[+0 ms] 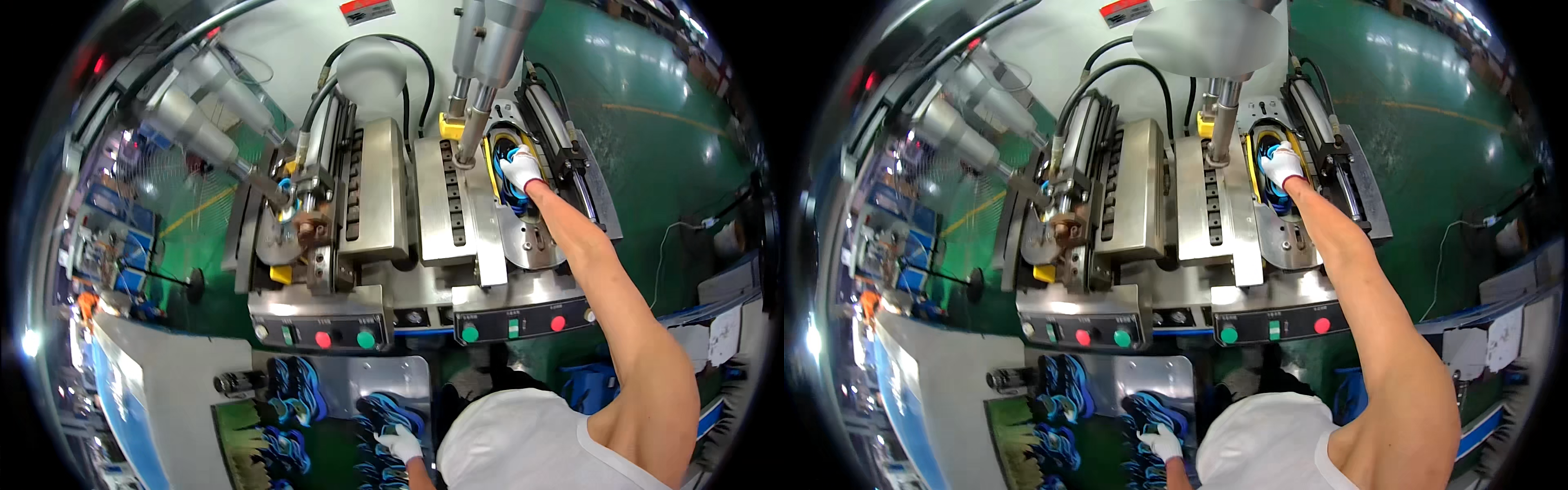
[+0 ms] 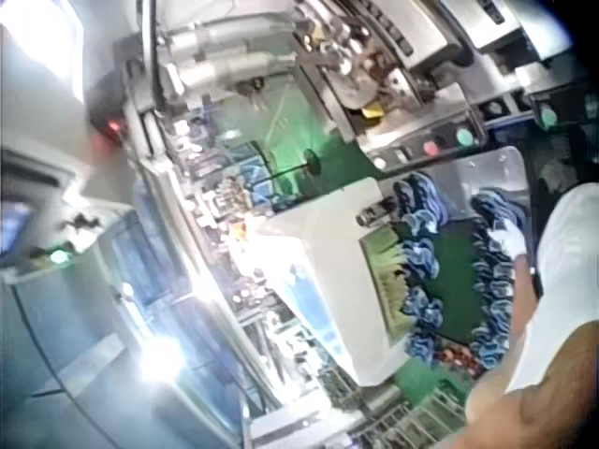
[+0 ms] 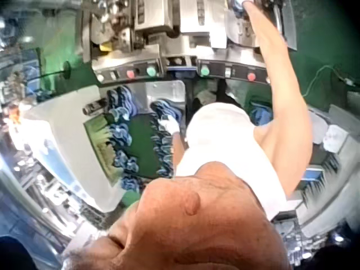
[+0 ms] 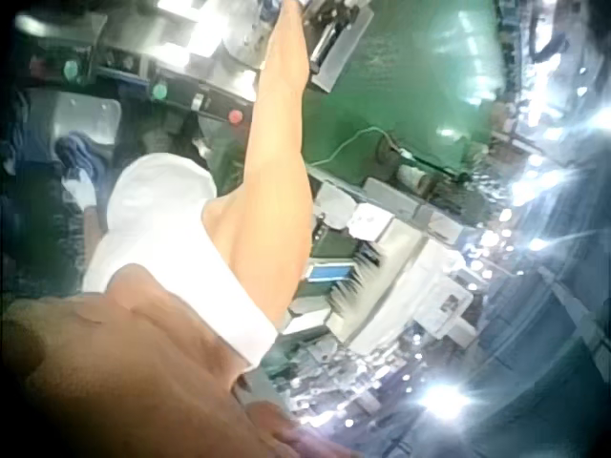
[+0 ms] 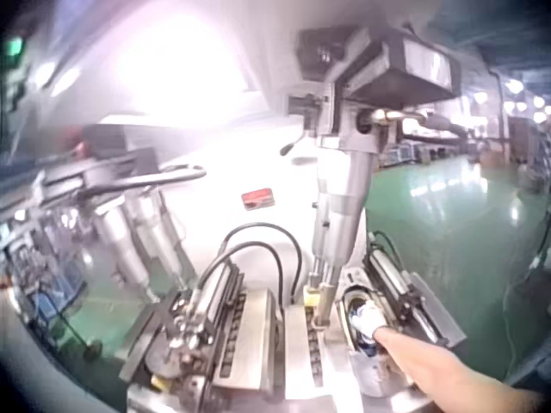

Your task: The person places a shoe onto a machine for lasting, presses buttons to operate the machine, removes the shoe, and places it into a cleaning or finishing machine.

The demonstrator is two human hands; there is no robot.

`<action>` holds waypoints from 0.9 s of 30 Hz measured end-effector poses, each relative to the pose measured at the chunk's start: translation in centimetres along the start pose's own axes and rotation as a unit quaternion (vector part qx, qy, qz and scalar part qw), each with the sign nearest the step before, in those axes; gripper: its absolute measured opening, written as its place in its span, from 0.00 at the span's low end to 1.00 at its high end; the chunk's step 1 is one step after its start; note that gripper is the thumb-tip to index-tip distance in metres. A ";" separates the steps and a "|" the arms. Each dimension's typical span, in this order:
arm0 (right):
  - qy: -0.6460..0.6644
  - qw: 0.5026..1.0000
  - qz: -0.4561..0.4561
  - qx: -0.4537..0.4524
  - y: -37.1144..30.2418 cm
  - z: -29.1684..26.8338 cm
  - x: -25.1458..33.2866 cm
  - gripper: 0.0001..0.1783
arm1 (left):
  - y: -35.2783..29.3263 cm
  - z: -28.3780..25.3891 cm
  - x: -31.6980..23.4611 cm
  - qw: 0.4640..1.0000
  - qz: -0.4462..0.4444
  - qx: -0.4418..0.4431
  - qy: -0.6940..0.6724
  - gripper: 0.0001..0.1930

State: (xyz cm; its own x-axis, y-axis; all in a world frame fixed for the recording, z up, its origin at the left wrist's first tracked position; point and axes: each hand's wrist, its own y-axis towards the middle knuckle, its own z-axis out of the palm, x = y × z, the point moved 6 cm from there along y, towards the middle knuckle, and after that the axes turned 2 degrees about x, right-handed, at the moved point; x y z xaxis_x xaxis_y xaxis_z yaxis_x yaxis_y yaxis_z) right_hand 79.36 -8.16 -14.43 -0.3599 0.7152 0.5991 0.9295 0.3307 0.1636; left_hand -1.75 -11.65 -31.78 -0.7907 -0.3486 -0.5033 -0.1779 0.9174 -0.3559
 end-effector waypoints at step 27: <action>-0.082 0.861 -0.179 0.469 -70.3 22.3 11.9 0.28 | 2.6 -5.9 4.1 0.961 0.090 -0.112 -0.237 0.43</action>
State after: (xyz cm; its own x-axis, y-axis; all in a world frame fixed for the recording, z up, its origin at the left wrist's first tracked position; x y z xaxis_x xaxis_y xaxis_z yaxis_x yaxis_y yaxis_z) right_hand 7.99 -9.19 -36.29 -0.6871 0.5162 0.5113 0.3103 0.8448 -0.4359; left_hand -8.85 -9.60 -30.14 -0.4741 -0.1796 -0.8620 -0.2262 0.9710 -0.0779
